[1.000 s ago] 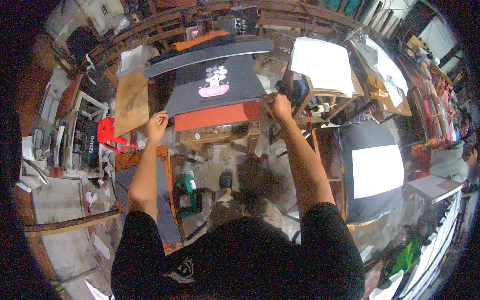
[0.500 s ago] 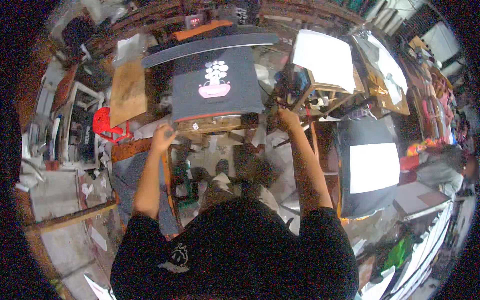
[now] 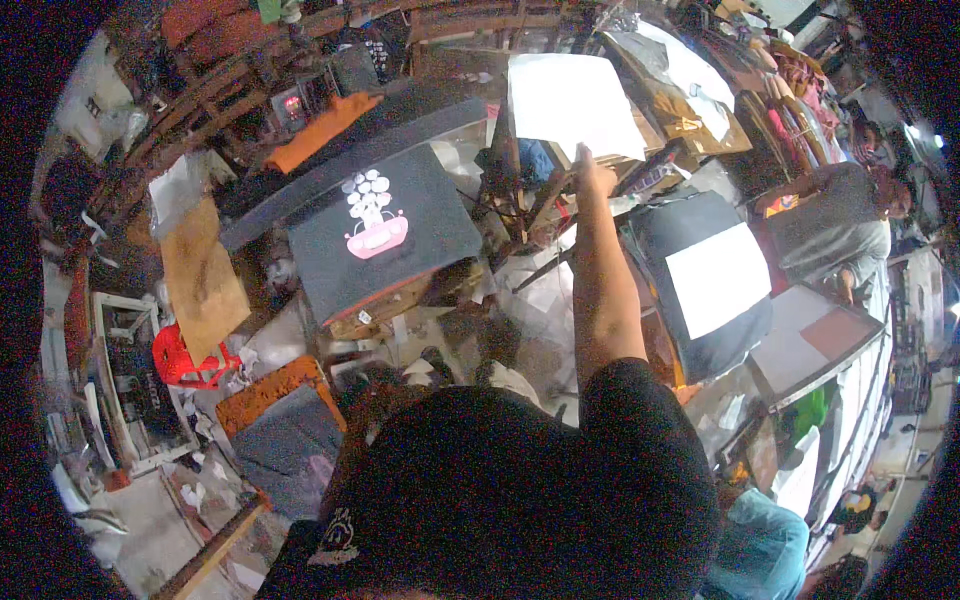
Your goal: Using a heat press to apply designs to t-shirts.
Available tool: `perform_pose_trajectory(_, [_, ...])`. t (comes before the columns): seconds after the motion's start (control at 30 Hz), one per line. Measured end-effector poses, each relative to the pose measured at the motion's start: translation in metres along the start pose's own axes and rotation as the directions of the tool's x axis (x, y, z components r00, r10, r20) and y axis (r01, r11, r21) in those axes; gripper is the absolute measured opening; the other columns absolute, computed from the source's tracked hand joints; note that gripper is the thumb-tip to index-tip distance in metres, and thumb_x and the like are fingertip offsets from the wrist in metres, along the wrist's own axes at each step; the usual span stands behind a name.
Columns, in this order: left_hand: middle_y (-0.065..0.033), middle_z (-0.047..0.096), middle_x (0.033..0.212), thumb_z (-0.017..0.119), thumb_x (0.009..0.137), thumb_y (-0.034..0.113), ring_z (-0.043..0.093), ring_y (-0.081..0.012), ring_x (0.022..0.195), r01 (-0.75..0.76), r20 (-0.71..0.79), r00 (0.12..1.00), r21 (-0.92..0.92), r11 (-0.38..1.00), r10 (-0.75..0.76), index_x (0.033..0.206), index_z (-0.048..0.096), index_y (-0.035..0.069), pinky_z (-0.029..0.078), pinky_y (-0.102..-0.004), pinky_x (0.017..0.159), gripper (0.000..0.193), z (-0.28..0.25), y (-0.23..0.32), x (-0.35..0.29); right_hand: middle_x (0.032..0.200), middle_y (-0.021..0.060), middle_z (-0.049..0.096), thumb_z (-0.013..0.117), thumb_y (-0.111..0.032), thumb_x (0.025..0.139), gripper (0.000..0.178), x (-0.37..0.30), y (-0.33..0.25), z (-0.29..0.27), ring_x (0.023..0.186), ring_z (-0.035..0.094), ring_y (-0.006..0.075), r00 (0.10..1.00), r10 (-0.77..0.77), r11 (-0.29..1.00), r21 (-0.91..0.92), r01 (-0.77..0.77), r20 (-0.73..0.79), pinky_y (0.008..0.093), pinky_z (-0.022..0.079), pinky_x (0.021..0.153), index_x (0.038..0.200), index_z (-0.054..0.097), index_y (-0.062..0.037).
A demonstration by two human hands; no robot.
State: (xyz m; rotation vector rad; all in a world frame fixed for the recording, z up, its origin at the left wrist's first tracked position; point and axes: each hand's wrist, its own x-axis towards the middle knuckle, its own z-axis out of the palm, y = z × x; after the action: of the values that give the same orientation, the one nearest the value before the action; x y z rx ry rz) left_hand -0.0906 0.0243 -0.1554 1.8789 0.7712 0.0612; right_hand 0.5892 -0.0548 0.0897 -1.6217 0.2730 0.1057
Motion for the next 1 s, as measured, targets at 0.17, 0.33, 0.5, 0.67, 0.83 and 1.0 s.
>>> perform_pose_trajectory(0.17, [-0.0056,0.065,0.091,0.058,0.098,0.023,0.059,-0.0138,0.068,-0.053,0.137,0.988,-0.146,0.988,0.073,0.116,0.061,0.005,0.048,-0.0285,0.062,0.025,-0.060,0.089,0.025,0.062,0.0045,0.053,0.077,-0.033,0.083,0.038,-0.016,-0.001,-0.002,0.045,0.053,0.0177,0.982,0.017,0.998,0.049,-0.027,0.189,0.0313,0.045,0.040,0.074,0.054,-0.0042])
perform_pose_trajectory(0.33, [-0.0053,0.064,0.099,0.063,0.096,0.021,0.060,-0.0113,0.082,-0.178,0.170,0.951,-0.386,0.905,0.260,0.117,0.060,0.005,0.049,-0.0253,0.070,0.027,-0.050,0.136,0.066,0.062,0.0023,0.052,0.068,-0.029,0.090,0.030,-0.021,-0.001,-0.031,0.049,0.054,0.0150,0.979,-0.101,0.993,-0.044,0.111,0.177,0.0288,0.048,0.045,0.079,0.055,-0.0039])
perform_pose_trajectory(0.5, [-0.0073,0.063,0.110,0.061,0.098,0.027,0.061,-0.0131,0.098,0.107,0.294,0.951,-0.611,0.785,0.099,0.124,0.054,0.005,0.051,-0.0280,0.083,0.035,-0.078,0.266,0.105,0.066,0.0059,0.059,0.064,-0.026,0.092,0.030,-0.118,0.017,-0.058,0.051,0.051,0.0103,0.907,-0.113,0.974,0.226,0.020,0.406,0.0264,0.045,0.050,0.081,0.064,0.0021])
perform_pose_trajectory(0.67, [-0.0092,0.062,0.114,0.067,0.090,0.046,0.062,-0.0184,0.102,0.307,0.319,0.943,-0.737,0.602,-0.091,0.134,0.044,0.006,0.053,-0.0313,0.086,0.063,-0.075,0.360,0.195,0.067,0.0016,0.061,0.062,-0.024,0.095,0.029,-0.239,0.043,-0.061,0.056,0.053,0.0086,0.792,-0.093,0.994,0.017,0.104,0.603,0.0239,0.041,0.052,0.088,0.069,0.0043])
perform_pose_trajectory(0.83, [-0.0095,0.065,0.111,0.078,0.083,0.033,0.064,-0.0202,0.095,0.189,-0.019,0.945,-0.783,0.592,-0.326,0.117,0.059,0.002,0.055,-0.0362,0.080,0.050,-0.047,0.304,0.267,0.067,0.0005,0.062,0.064,-0.024,0.094,0.028,-0.268,0.069,-0.031,0.057,0.053,0.0082,0.482,0.057,0.990,-0.111,0.084,0.874,0.0258,0.042,0.052,0.091,0.071,0.0029])
perform_pose_trajectory(1.0, [-0.0002,0.067,0.088,0.072,0.089,0.032,0.058,-0.0094,0.072,0.049,-0.271,0.930,-0.578,0.814,-0.248,0.104,0.068,0.004,0.047,-0.0268,0.067,0.032,-0.104,0.288,0.270,0.091,0.0093,0.071,0.067,-0.022,0.091,0.024,-0.239,0.073,-0.010,0.085,0.065,0.0189,0.021,0.022,0.902,-0.029,0.430,1.000,0.0333,0.052,0.079,0.101,0.069,0.0003])
